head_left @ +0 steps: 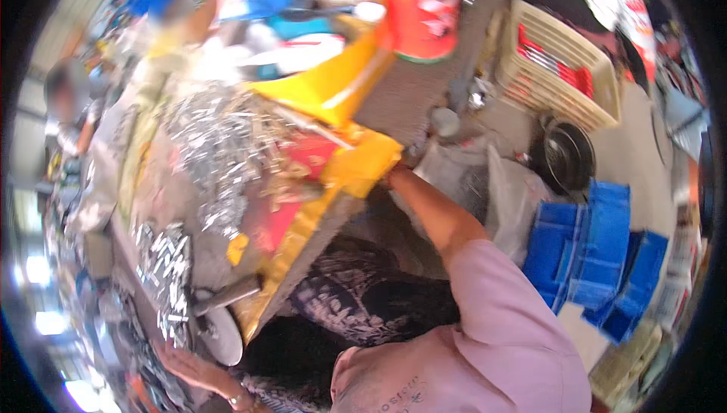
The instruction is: Manually assembling small metal clips onto a base plate at a factory workstation.
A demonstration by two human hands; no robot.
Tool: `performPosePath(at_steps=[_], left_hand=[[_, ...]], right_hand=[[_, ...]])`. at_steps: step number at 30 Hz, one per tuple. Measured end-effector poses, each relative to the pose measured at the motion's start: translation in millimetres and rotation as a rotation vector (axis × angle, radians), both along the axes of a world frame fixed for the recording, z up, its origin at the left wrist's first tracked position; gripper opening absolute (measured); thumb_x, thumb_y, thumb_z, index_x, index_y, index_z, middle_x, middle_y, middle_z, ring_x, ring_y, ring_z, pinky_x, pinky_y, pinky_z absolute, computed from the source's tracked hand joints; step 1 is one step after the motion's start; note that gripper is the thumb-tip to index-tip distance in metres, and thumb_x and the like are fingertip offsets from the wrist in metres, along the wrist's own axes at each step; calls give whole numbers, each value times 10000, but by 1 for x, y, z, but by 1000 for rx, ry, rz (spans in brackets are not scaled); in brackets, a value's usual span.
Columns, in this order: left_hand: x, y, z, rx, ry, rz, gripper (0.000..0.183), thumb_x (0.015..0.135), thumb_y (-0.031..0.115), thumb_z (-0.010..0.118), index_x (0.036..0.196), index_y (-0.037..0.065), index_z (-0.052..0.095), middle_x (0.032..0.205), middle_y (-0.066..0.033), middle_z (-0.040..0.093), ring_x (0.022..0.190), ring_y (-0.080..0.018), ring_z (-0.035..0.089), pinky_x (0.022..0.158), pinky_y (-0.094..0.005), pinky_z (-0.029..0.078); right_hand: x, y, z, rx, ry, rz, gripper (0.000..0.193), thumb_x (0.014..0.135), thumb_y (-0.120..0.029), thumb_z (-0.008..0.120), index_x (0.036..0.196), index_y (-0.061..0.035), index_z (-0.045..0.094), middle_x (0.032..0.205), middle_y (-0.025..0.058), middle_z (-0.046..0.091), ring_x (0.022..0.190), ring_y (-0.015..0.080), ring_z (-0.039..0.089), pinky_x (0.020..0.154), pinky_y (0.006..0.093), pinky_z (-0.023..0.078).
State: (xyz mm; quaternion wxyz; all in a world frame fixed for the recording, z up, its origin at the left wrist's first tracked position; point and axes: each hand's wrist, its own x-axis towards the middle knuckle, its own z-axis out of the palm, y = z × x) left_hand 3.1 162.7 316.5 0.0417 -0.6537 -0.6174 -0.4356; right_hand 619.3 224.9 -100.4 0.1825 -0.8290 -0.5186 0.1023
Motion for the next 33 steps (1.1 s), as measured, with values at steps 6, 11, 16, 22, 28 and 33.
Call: performPosePath(at_steps=[6,11,16,22,28,33], left_hand=[[-18,-48,43,38,-61,174,476,1173,180,494,1616,6,483,1451,-211,632,1290,-314,639,1104,-435,488],[0,-46,47,71,-61,167,461,1170,193,526,1605,38,512,1364,-195,688,1221,-294,651,1046,-431,504],[-5,-48,49,93,191,228,494,1122,178,596,1581,12,524,1405,-185,697,1290,-367,641,1189,-516,396],[-7,-51,54,118,238,235,550,1088,197,645,1578,-8,503,1507,-180,644,1429,-360,553,1251,-532,321],[1,-50,58,130,283,201,611,1043,163,707,1581,-20,484,1591,-171,572,1473,-390,511,1253,-547,341],[-35,-56,39,197,318,214,643,1023,98,716,1607,-25,475,1592,-207,569,1460,-410,531,1239,-532,377]], right_hand=[[-138,-22,157,419,434,226,504,1018,-366,725,1439,-95,670,1453,167,693,1378,376,623,1156,502,498],[-97,-87,236,-136,313,436,356,989,-198,660,1310,-64,735,1237,212,778,1195,387,730,1037,500,562],[-121,-135,457,-560,716,654,221,1037,-164,655,1184,-64,788,983,96,809,881,196,782,799,369,604],[-181,-73,521,509,527,584,88,1024,-82,701,1070,-26,750,828,102,731,790,171,750,708,347,586],[-192,-5,496,383,-363,288,190,858,-89,687,1044,-51,694,916,158,715,800,359,744,659,496,584],[-238,35,475,546,-560,220,112,874,-95,665,919,-63,762,1005,152,704,958,323,740,722,457,619]])
